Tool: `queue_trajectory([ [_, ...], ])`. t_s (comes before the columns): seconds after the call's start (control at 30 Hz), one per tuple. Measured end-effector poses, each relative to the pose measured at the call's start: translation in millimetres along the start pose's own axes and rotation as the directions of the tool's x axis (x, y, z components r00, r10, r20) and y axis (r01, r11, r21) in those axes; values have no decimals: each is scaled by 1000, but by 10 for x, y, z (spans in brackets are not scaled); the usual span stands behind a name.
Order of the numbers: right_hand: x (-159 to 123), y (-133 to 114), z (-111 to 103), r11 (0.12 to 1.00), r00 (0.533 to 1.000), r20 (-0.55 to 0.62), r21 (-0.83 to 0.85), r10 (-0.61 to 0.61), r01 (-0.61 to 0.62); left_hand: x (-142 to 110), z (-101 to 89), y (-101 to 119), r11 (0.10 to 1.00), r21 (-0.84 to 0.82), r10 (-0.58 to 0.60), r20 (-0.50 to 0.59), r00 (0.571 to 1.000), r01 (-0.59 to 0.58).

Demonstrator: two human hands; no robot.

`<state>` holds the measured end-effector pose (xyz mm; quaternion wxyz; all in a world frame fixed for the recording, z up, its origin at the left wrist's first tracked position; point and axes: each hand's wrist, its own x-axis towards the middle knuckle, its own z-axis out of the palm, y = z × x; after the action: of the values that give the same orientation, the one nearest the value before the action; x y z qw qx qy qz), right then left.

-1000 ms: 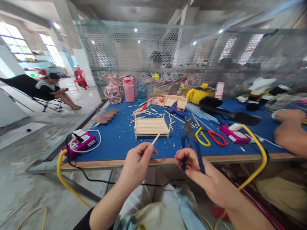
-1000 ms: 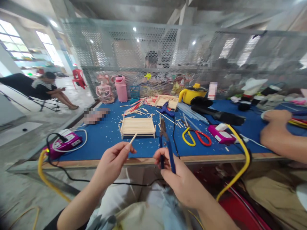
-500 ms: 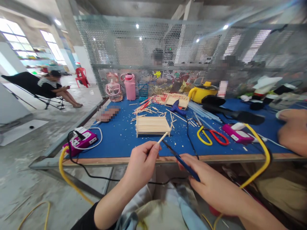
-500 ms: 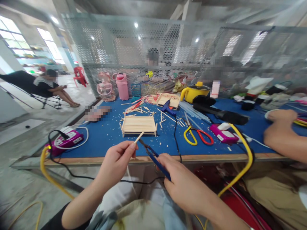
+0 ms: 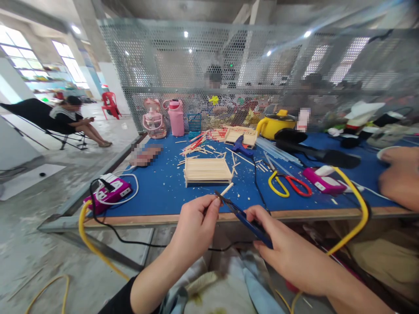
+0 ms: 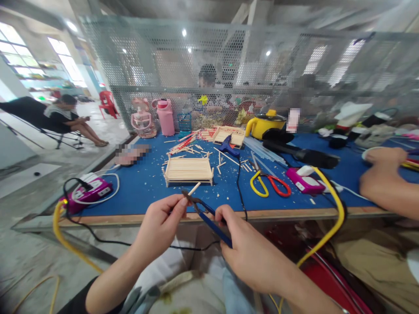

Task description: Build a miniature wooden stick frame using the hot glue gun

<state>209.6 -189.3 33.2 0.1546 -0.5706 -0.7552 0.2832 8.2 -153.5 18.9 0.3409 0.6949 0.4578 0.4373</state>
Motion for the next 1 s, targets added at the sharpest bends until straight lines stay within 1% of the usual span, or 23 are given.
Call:
queue_trajectory([
  [0.1,18,-23,36,999,999,-32,48,9,-7,-26,13,-2,1000,4,25,-3,1000,-25],
  [0.17,17,8,93,999,999,-50,46,-4,6,-49,36,1,998,11,55,25,998,-55],
  [0.23,11,61,164,999,995,-100,20,-23,25,-69,61,8,995,38,95,46,994,-97],
  [0.3,11,112,225,998,982,-175,-22,-70,67,-84,77,16,988,80,131,48,990,-135],
  [0.37,26,149,260,989,961,-237,-78,-141,126,-94,79,24,981,112,157,40,987,-161],
  [0.47,70,196,272,973,942,-254,-130,-219,192,-105,71,31,972,140,185,35,982,-189],
  [0.53,106,229,273,971,945,-235,-129,-228,202,-112,80,31,970,153,188,33,982,-191],
  [0.63,160,261,284,974,959,-194,-135,-204,180,-118,129,24,976,150,156,32,987,-159],
  [0.73,185,250,293,981,976,-159,-144,-150,127,-97,170,-10,983,145,112,23,993,-115],
  [0.8,156,238,272,989,989,-109,-122,-97,83,-55,139,-64,984,156,89,10,996,-90],
  [0.83,124,244,245,993,995,-61,-99,-73,67,-25,97,-102,983,170,77,-22,997,-72],
  [0.87,83,262,204,996,999,-2,-67,-51,51,8,38,-144,981,191,59,-78,995,-43],
  [0.93,-8,342,83,999,996,91,38,12,-15,75,-102,-231,971,234,14,-216,976,38],
  [0.97,-47,402,5,991,993,96,115,62,-73,101,-168,-269,967,244,-12,-259,966,77],
  [1.0,-75,468,-81,969,989,74,203,125,-138,119,-219,-300,966,240,-35,-264,964,101],
])
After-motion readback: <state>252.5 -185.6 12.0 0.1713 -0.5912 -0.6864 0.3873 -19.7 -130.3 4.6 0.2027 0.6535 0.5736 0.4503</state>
